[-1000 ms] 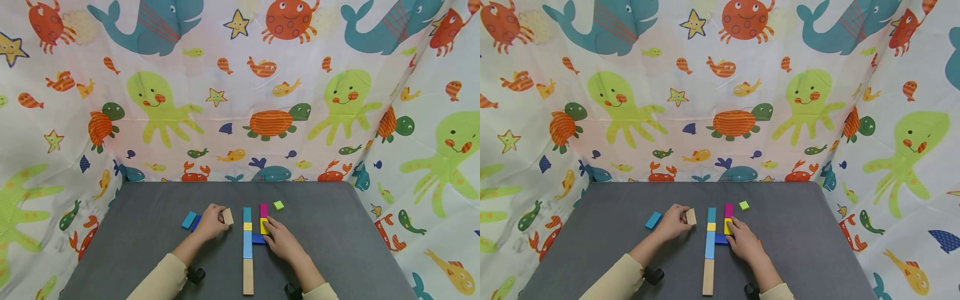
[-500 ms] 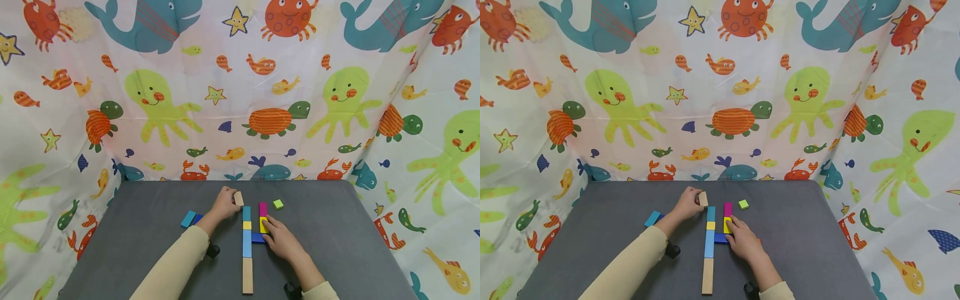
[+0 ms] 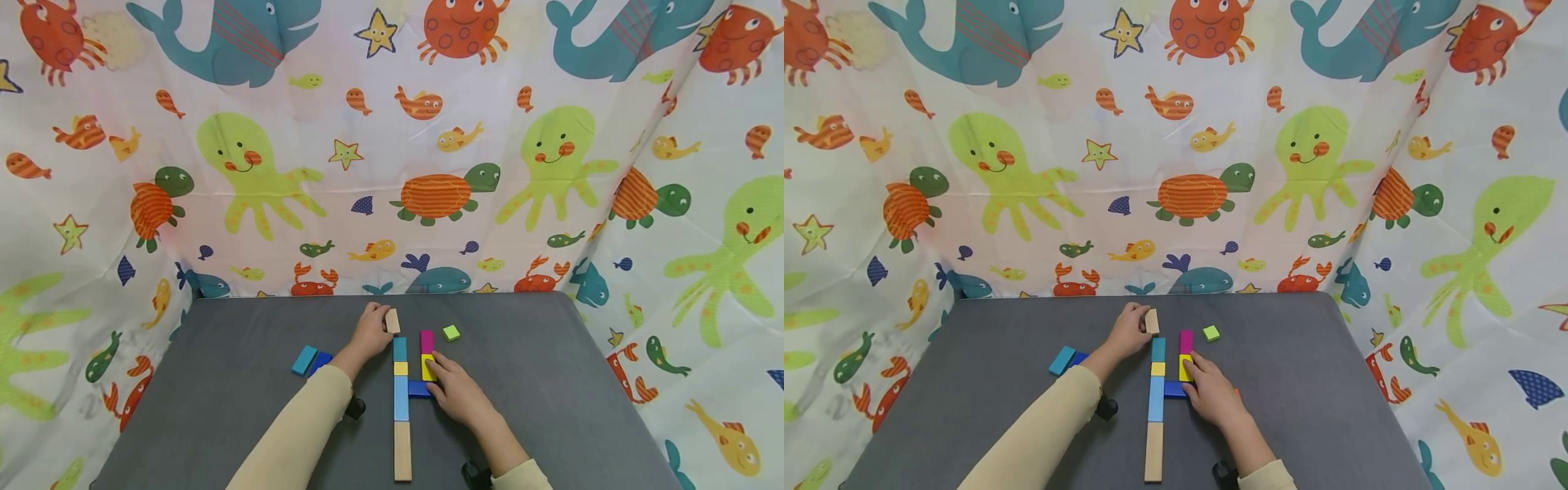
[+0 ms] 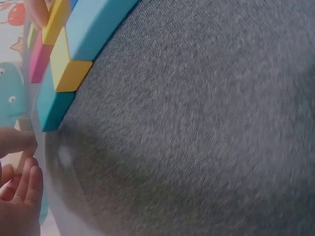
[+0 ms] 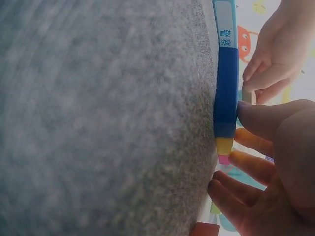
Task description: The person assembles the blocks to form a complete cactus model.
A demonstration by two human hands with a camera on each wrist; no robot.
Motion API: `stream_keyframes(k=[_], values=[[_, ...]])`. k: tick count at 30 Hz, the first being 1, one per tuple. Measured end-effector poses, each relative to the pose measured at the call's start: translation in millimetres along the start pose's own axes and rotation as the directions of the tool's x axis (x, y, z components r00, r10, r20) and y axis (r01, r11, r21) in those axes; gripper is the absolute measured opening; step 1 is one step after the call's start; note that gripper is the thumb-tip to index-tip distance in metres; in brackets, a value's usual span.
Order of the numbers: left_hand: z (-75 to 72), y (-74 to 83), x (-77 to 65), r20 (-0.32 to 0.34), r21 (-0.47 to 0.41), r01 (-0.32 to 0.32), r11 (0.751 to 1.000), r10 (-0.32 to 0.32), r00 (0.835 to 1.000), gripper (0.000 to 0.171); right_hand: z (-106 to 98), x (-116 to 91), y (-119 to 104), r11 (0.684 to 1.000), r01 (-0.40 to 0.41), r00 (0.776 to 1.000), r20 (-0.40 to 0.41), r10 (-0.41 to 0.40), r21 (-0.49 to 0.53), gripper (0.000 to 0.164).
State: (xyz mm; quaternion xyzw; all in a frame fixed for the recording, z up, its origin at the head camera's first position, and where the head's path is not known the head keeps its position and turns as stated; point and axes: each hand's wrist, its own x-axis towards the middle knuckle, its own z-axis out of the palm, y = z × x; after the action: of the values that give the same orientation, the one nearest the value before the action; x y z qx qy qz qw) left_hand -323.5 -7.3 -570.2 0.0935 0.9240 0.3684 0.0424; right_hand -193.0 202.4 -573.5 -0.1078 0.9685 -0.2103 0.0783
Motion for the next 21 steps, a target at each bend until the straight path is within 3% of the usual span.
stream_keyframes(k=[8,15,21], values=[[8.0,-3.2,-0.6,0.010,0.018,-0.001,1.000,0.001,1.000,0.064,-0.8,0.3,-3.7,1.000,0.020,1.000,-0.003,-0.020,-0.004,0.056],[1.7,1.5,-4.5,0.105,0.025,-0.029,0.999,0.026,0.994,0.052,-2.0,1.6,-6.0,1.000,0.012,1.000,-0.004,-0.012,-0.002,0.055],[4.6,-0.6,-8.6,0.119,0.042,-0.069,0.997,0.064,0.991,0.046,-1.5,2.8,-2.6,1.000,0.008,1.000,-0.019,-0.008,-0.011,0.055]])
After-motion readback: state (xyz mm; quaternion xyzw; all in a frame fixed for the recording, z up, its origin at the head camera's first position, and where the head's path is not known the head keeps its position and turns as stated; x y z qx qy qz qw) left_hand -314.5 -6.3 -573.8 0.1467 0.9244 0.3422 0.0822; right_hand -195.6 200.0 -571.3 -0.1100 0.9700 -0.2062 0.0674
